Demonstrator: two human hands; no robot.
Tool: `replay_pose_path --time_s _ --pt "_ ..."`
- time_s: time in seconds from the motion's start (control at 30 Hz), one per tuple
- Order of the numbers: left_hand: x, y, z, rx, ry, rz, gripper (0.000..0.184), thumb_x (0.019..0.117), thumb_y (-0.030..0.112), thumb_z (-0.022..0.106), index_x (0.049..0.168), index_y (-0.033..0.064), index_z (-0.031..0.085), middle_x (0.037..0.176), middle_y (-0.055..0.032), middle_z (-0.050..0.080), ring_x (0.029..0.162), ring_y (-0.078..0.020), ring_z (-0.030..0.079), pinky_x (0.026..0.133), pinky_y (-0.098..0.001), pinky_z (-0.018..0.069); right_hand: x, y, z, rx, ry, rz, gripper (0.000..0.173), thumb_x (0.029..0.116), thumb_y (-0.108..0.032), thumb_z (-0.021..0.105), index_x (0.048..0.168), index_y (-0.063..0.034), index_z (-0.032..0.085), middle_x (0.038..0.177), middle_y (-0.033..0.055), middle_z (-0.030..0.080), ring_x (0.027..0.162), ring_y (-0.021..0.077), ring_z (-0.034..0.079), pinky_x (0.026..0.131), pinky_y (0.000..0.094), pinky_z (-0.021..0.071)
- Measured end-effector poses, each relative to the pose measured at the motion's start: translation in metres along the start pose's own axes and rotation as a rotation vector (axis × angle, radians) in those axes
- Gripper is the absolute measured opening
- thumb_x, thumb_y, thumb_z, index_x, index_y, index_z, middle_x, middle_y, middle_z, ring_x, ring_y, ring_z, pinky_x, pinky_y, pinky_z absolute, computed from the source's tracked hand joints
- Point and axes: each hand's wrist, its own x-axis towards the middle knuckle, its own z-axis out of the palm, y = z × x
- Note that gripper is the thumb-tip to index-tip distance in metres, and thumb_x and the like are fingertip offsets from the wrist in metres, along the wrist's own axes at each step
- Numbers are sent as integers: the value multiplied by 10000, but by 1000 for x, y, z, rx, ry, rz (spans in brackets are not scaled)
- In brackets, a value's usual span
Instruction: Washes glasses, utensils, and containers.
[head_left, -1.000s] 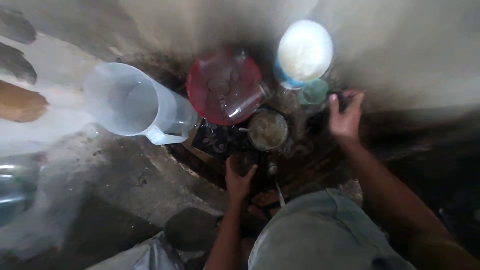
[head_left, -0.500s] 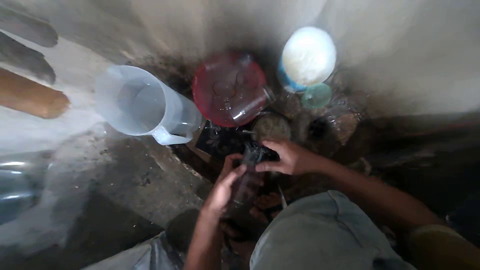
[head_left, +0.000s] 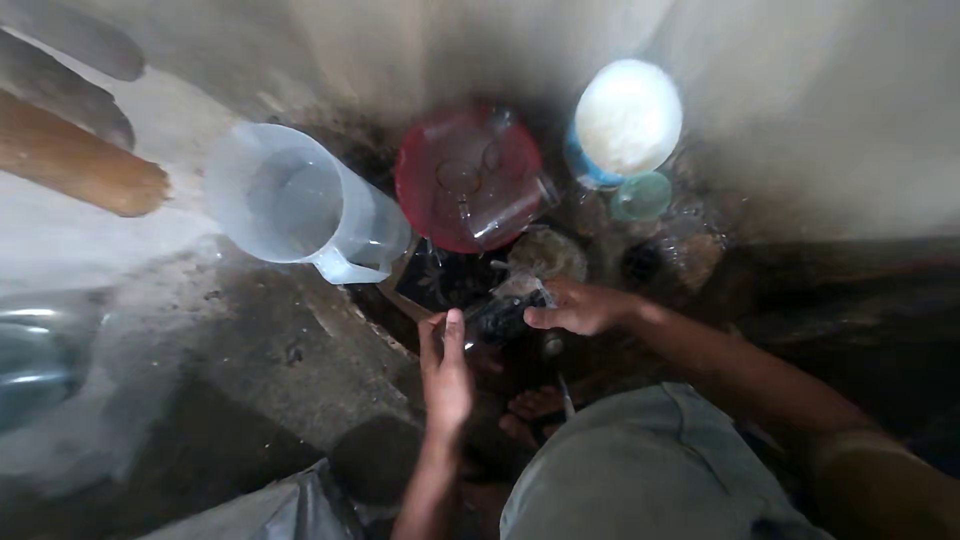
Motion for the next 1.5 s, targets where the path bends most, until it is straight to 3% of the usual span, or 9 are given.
replay_pose_path --time_s 0.23,0.4,0.57,0.7,0.83,1.03,1.2,1.37,1.5 --pt "-1 16 -17 -163 -139 -453 602 1078 572 286 1080 90 647 745 -75 676 478 -83 536 391 -189 403 10 6 0 -363 224 -501 324 1023 -282 621 1051 15 749 1025 100 759 973 126 722 894 324 593" --pt "-1 19 -17 -140 -132 -428 540 1074 558 345 1074 107 641 690 -50 630 453 -74 493 379 -187 380 -4 -4 -17 -106 -67 -172 398 926 -289 739 1208 -10 701 870 45 748 665 81 689 609 279 611" --pt "9 38 -16 108 -233 -566 565 1036 618 390 1054 131 677 634 -45 597 383 -57 406 333 -181 313 6 7 4 -322 -387 -330 598 890 -341 800 1414 -108 630 1427 44 615 1344 91 532 1144 290 445" --pt "16 44 -26 167 -280 -637 581 1035 625 378 1000 119 663 635 -53 604 370 -54 403 322 -174 305 8 19 14 -880 -330 -380 449 1013 -456 596 1379 -204 659 1395 32 650 1280 221 609 1041 480 497" --pt "12 30 -25 80 -220 -483 436 1047 536 467 1256 185 619 706 -48 621 422 -67 459 359 -190 373 9 16 13 -834 -250 -432 356 1004 -330 619 1275 -115 707 1233 76 718 1137 223 680 956 460 552" --pt "-2 -2 -28 -27 -239 0 331 1058 304 522 1310 90 528 983 -112 695 708 -231 709 605 -393 641 13 11 -5 -182 31 -281 338 786 -268 885 872 -32 659 780 27 641 713 63 599 665 246 524" --pt "-11 -5 -29 -17 -186 249 527 927 124 744 1388 86 492 1173 -128 681 891 -292 741 737 -443 673 2 10 -14 86 205 67 728 689 -130 939 1320 -93 579 1193 97 678 1063 182 691 911 378 617" --pt "-13 -9 -24 50 -106 493 640 780 38 868 1324 129 545 1337 -59 612 1140 -220 667 912 -384 628 -8 5 -1 175 398 105 444 784 -153 894 1174 -70 701 1064 68 736 973 144 714 870 338 617" --pt "-15 -17 -17 371 -23 842 358 815 73 841 1144 133 713 1410 -105 543 1315 -221 539 1048 -357 538 -14 5 10 121 459 -81 571 899 -183 796 1416 -89 571 1208 30 713 1072 89 693 941 290 599"
